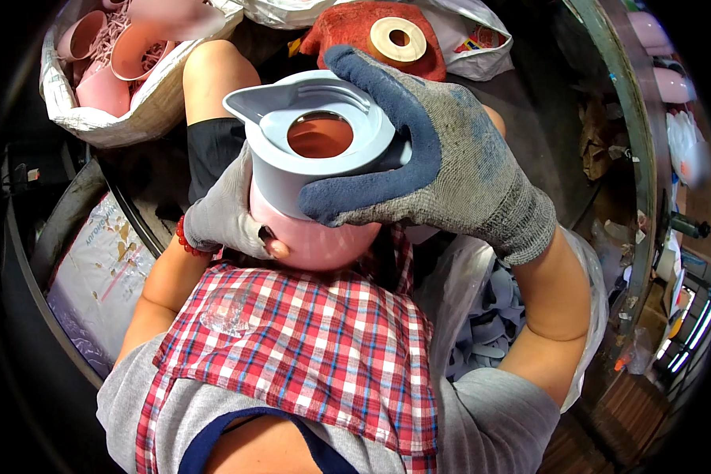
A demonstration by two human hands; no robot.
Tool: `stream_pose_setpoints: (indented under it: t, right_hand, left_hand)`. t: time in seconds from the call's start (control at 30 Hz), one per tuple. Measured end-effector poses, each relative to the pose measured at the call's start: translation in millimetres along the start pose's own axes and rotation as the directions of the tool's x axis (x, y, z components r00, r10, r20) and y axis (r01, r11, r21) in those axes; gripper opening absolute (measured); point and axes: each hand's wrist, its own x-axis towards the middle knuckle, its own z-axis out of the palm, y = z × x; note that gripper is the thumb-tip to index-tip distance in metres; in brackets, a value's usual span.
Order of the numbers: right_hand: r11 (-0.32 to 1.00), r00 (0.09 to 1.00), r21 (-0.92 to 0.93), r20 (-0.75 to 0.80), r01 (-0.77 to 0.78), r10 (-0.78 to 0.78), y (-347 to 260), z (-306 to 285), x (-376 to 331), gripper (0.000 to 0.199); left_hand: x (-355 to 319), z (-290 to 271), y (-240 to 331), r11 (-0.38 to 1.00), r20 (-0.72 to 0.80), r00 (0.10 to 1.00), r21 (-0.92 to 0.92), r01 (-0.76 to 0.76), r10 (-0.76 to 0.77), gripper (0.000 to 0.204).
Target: The person assembles thermoses by placing the lids onto the bodies and pressing them into place by hand.
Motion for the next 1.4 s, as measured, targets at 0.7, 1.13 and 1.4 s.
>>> stream_pose_setpoints:
  t: [0.7,1.13,1.4]
  right_hand:
    - [0.790,0.834,-0.296,0.043,0.537,-0.550,34,10,56,0.042]
    - [0.886,0.929,-0.285,0.052,0.365,-0.366,43,24,77,0.036]
    - [0.932,0.987,-0.323,0.062,0.163,-0.151,16,19,48,0.062]
  left_hand:
    - [-2,-17,-7,0.978,-0.195,0.959,-0.083,0.192,-0.205,0.109]
    - [-7,-20,-22,0.969,-0.190,0.962,-0.188,0.159,-0.195,0.107]
    - [-6,-12,-15,0.965,-0.209,0.956,-0.203,0.165,-0.207,0.109]
